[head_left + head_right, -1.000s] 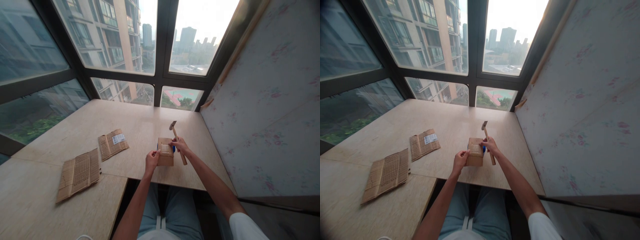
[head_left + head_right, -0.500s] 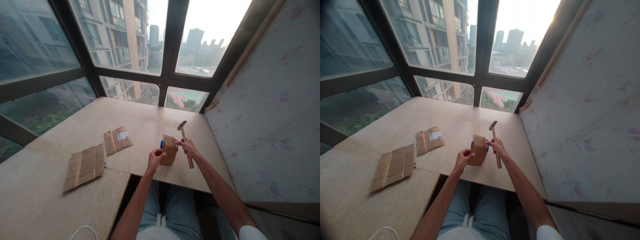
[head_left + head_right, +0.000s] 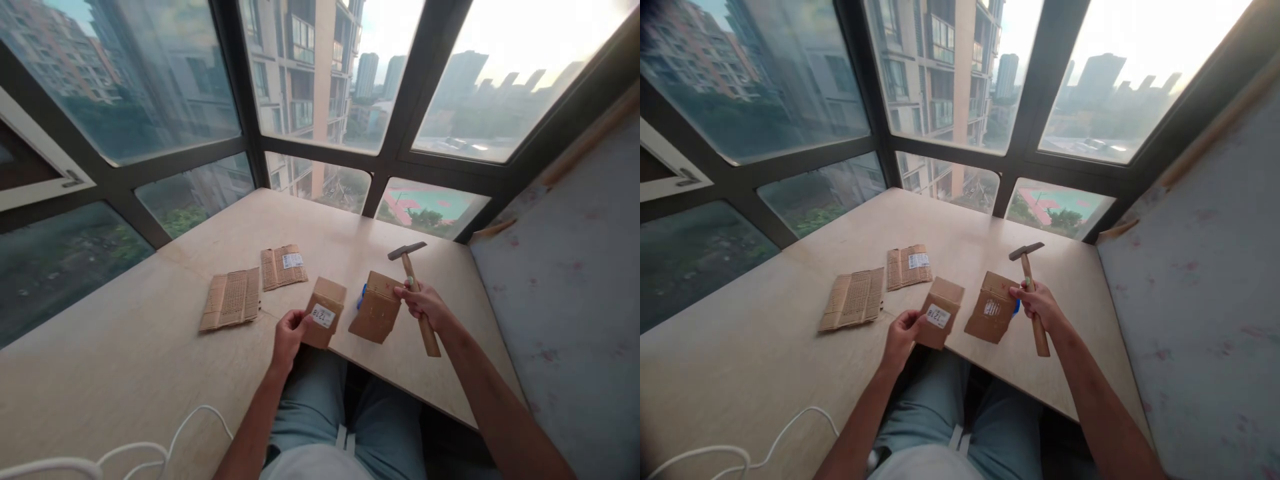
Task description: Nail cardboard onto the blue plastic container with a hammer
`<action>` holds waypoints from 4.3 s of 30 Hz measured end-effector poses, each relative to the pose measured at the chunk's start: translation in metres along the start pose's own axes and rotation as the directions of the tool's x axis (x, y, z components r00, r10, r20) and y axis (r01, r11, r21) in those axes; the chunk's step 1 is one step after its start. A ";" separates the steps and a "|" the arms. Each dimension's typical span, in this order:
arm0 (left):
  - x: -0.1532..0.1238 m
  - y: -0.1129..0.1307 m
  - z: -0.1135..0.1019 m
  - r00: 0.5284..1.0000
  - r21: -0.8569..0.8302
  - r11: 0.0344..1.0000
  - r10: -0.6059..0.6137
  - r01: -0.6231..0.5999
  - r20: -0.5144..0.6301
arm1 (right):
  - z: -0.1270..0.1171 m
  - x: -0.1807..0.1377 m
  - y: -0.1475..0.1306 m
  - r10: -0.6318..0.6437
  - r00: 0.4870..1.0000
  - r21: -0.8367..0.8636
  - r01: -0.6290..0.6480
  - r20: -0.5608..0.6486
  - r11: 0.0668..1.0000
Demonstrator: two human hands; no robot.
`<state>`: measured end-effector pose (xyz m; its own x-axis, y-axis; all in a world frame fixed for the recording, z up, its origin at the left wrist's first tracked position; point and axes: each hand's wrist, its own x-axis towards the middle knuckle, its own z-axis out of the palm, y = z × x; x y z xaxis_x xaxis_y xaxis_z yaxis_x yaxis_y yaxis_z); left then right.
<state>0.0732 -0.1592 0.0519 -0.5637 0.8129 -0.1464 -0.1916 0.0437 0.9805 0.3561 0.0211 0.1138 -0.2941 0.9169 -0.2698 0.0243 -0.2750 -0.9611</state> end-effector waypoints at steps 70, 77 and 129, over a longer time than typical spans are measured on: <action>0.028 -0.061 0.150 0.923 0.074 0.978 -0.206 0.193 0.323 | -0.029 -0.003 0.038 -0.053 0.956 -0.253 -0.022 -0.288 0.967; 0.018 -0.065 0.149 0.911 0.101 0.975 -0.220 0.196 0.350 | -0.030 -0.021 0.048 -0.021 0.955 -0.199 -0.040 -0.297 0.979; 0.062 -0.037 -0.143 0.867 0.969 0.227 0.458 0.098 -0.195 | 0.030 -0.154 0.117 0.050 0.946 0.118 -0.013 -0.320 0.993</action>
<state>-0.0694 -0.1930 -0.0123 -0.7331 0.6121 0.2965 0.6801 0.6520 0.3352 0.3753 -0.1612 0.0449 0.0288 0.9462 -0.3222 -0.0854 -0.3188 -0.9440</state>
